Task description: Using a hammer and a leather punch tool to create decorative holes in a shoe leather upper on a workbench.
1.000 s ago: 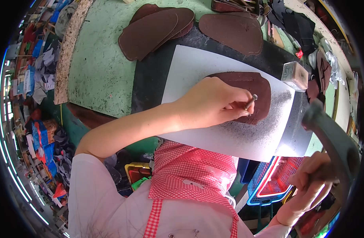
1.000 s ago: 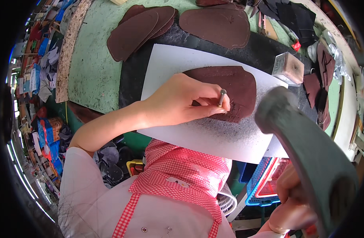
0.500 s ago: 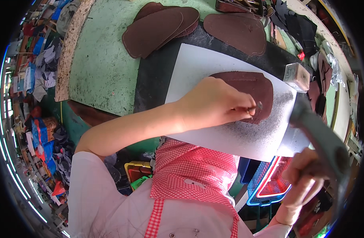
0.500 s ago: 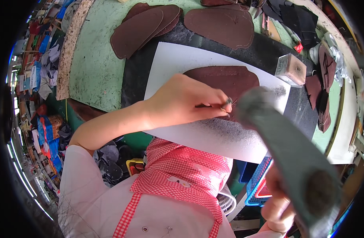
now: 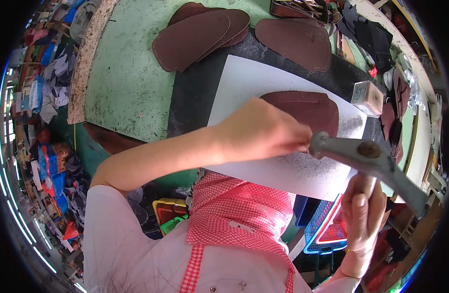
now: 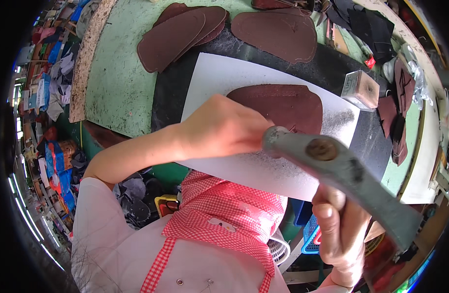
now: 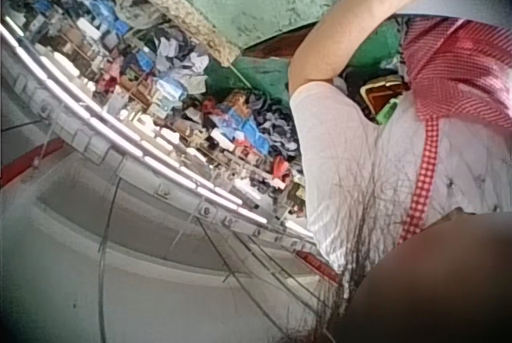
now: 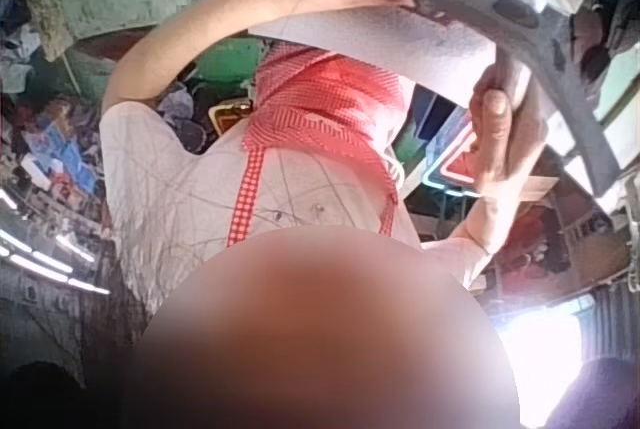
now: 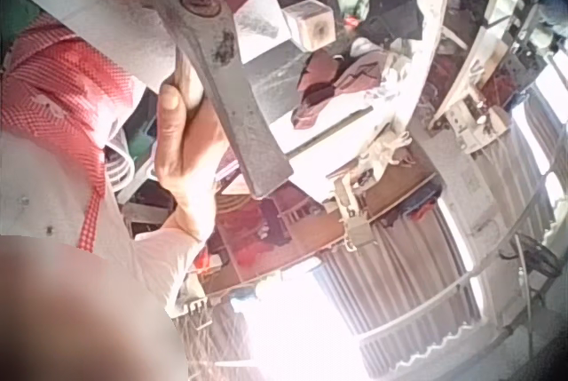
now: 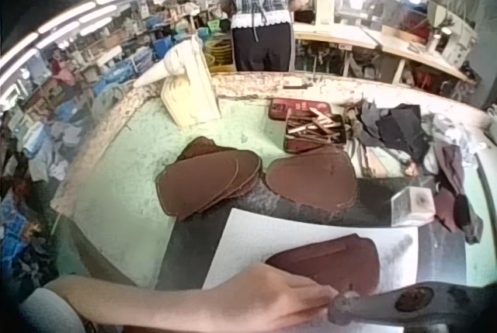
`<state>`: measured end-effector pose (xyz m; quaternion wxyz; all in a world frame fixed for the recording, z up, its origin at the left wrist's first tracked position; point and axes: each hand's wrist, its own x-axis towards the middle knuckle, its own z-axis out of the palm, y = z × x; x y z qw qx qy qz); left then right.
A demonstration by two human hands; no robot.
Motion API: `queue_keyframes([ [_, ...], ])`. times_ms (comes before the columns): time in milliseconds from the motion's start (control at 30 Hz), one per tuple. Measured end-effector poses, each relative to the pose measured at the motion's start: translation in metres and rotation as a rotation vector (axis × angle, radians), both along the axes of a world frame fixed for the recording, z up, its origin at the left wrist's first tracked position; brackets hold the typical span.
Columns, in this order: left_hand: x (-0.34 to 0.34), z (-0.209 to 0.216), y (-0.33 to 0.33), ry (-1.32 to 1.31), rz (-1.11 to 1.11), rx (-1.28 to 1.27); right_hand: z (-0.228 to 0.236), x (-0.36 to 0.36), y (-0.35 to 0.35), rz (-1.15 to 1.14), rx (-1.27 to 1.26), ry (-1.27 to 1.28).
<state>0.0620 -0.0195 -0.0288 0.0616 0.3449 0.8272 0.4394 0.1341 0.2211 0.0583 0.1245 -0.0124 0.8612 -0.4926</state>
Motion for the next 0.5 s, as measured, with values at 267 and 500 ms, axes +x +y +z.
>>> queue_keyframes([
  [267, -0.001, 0.002, -0.001, -0.099, -0.047, 0.026, -0.002, -0.001, 0.032, 0.246, -0.039, 0.151],
  [500, -0.01, -0.009, -0.011, -0.342, -0.043, 0.188, 0.018, 0.007, 0.013, -0.127, -0.266, 0.035],
])
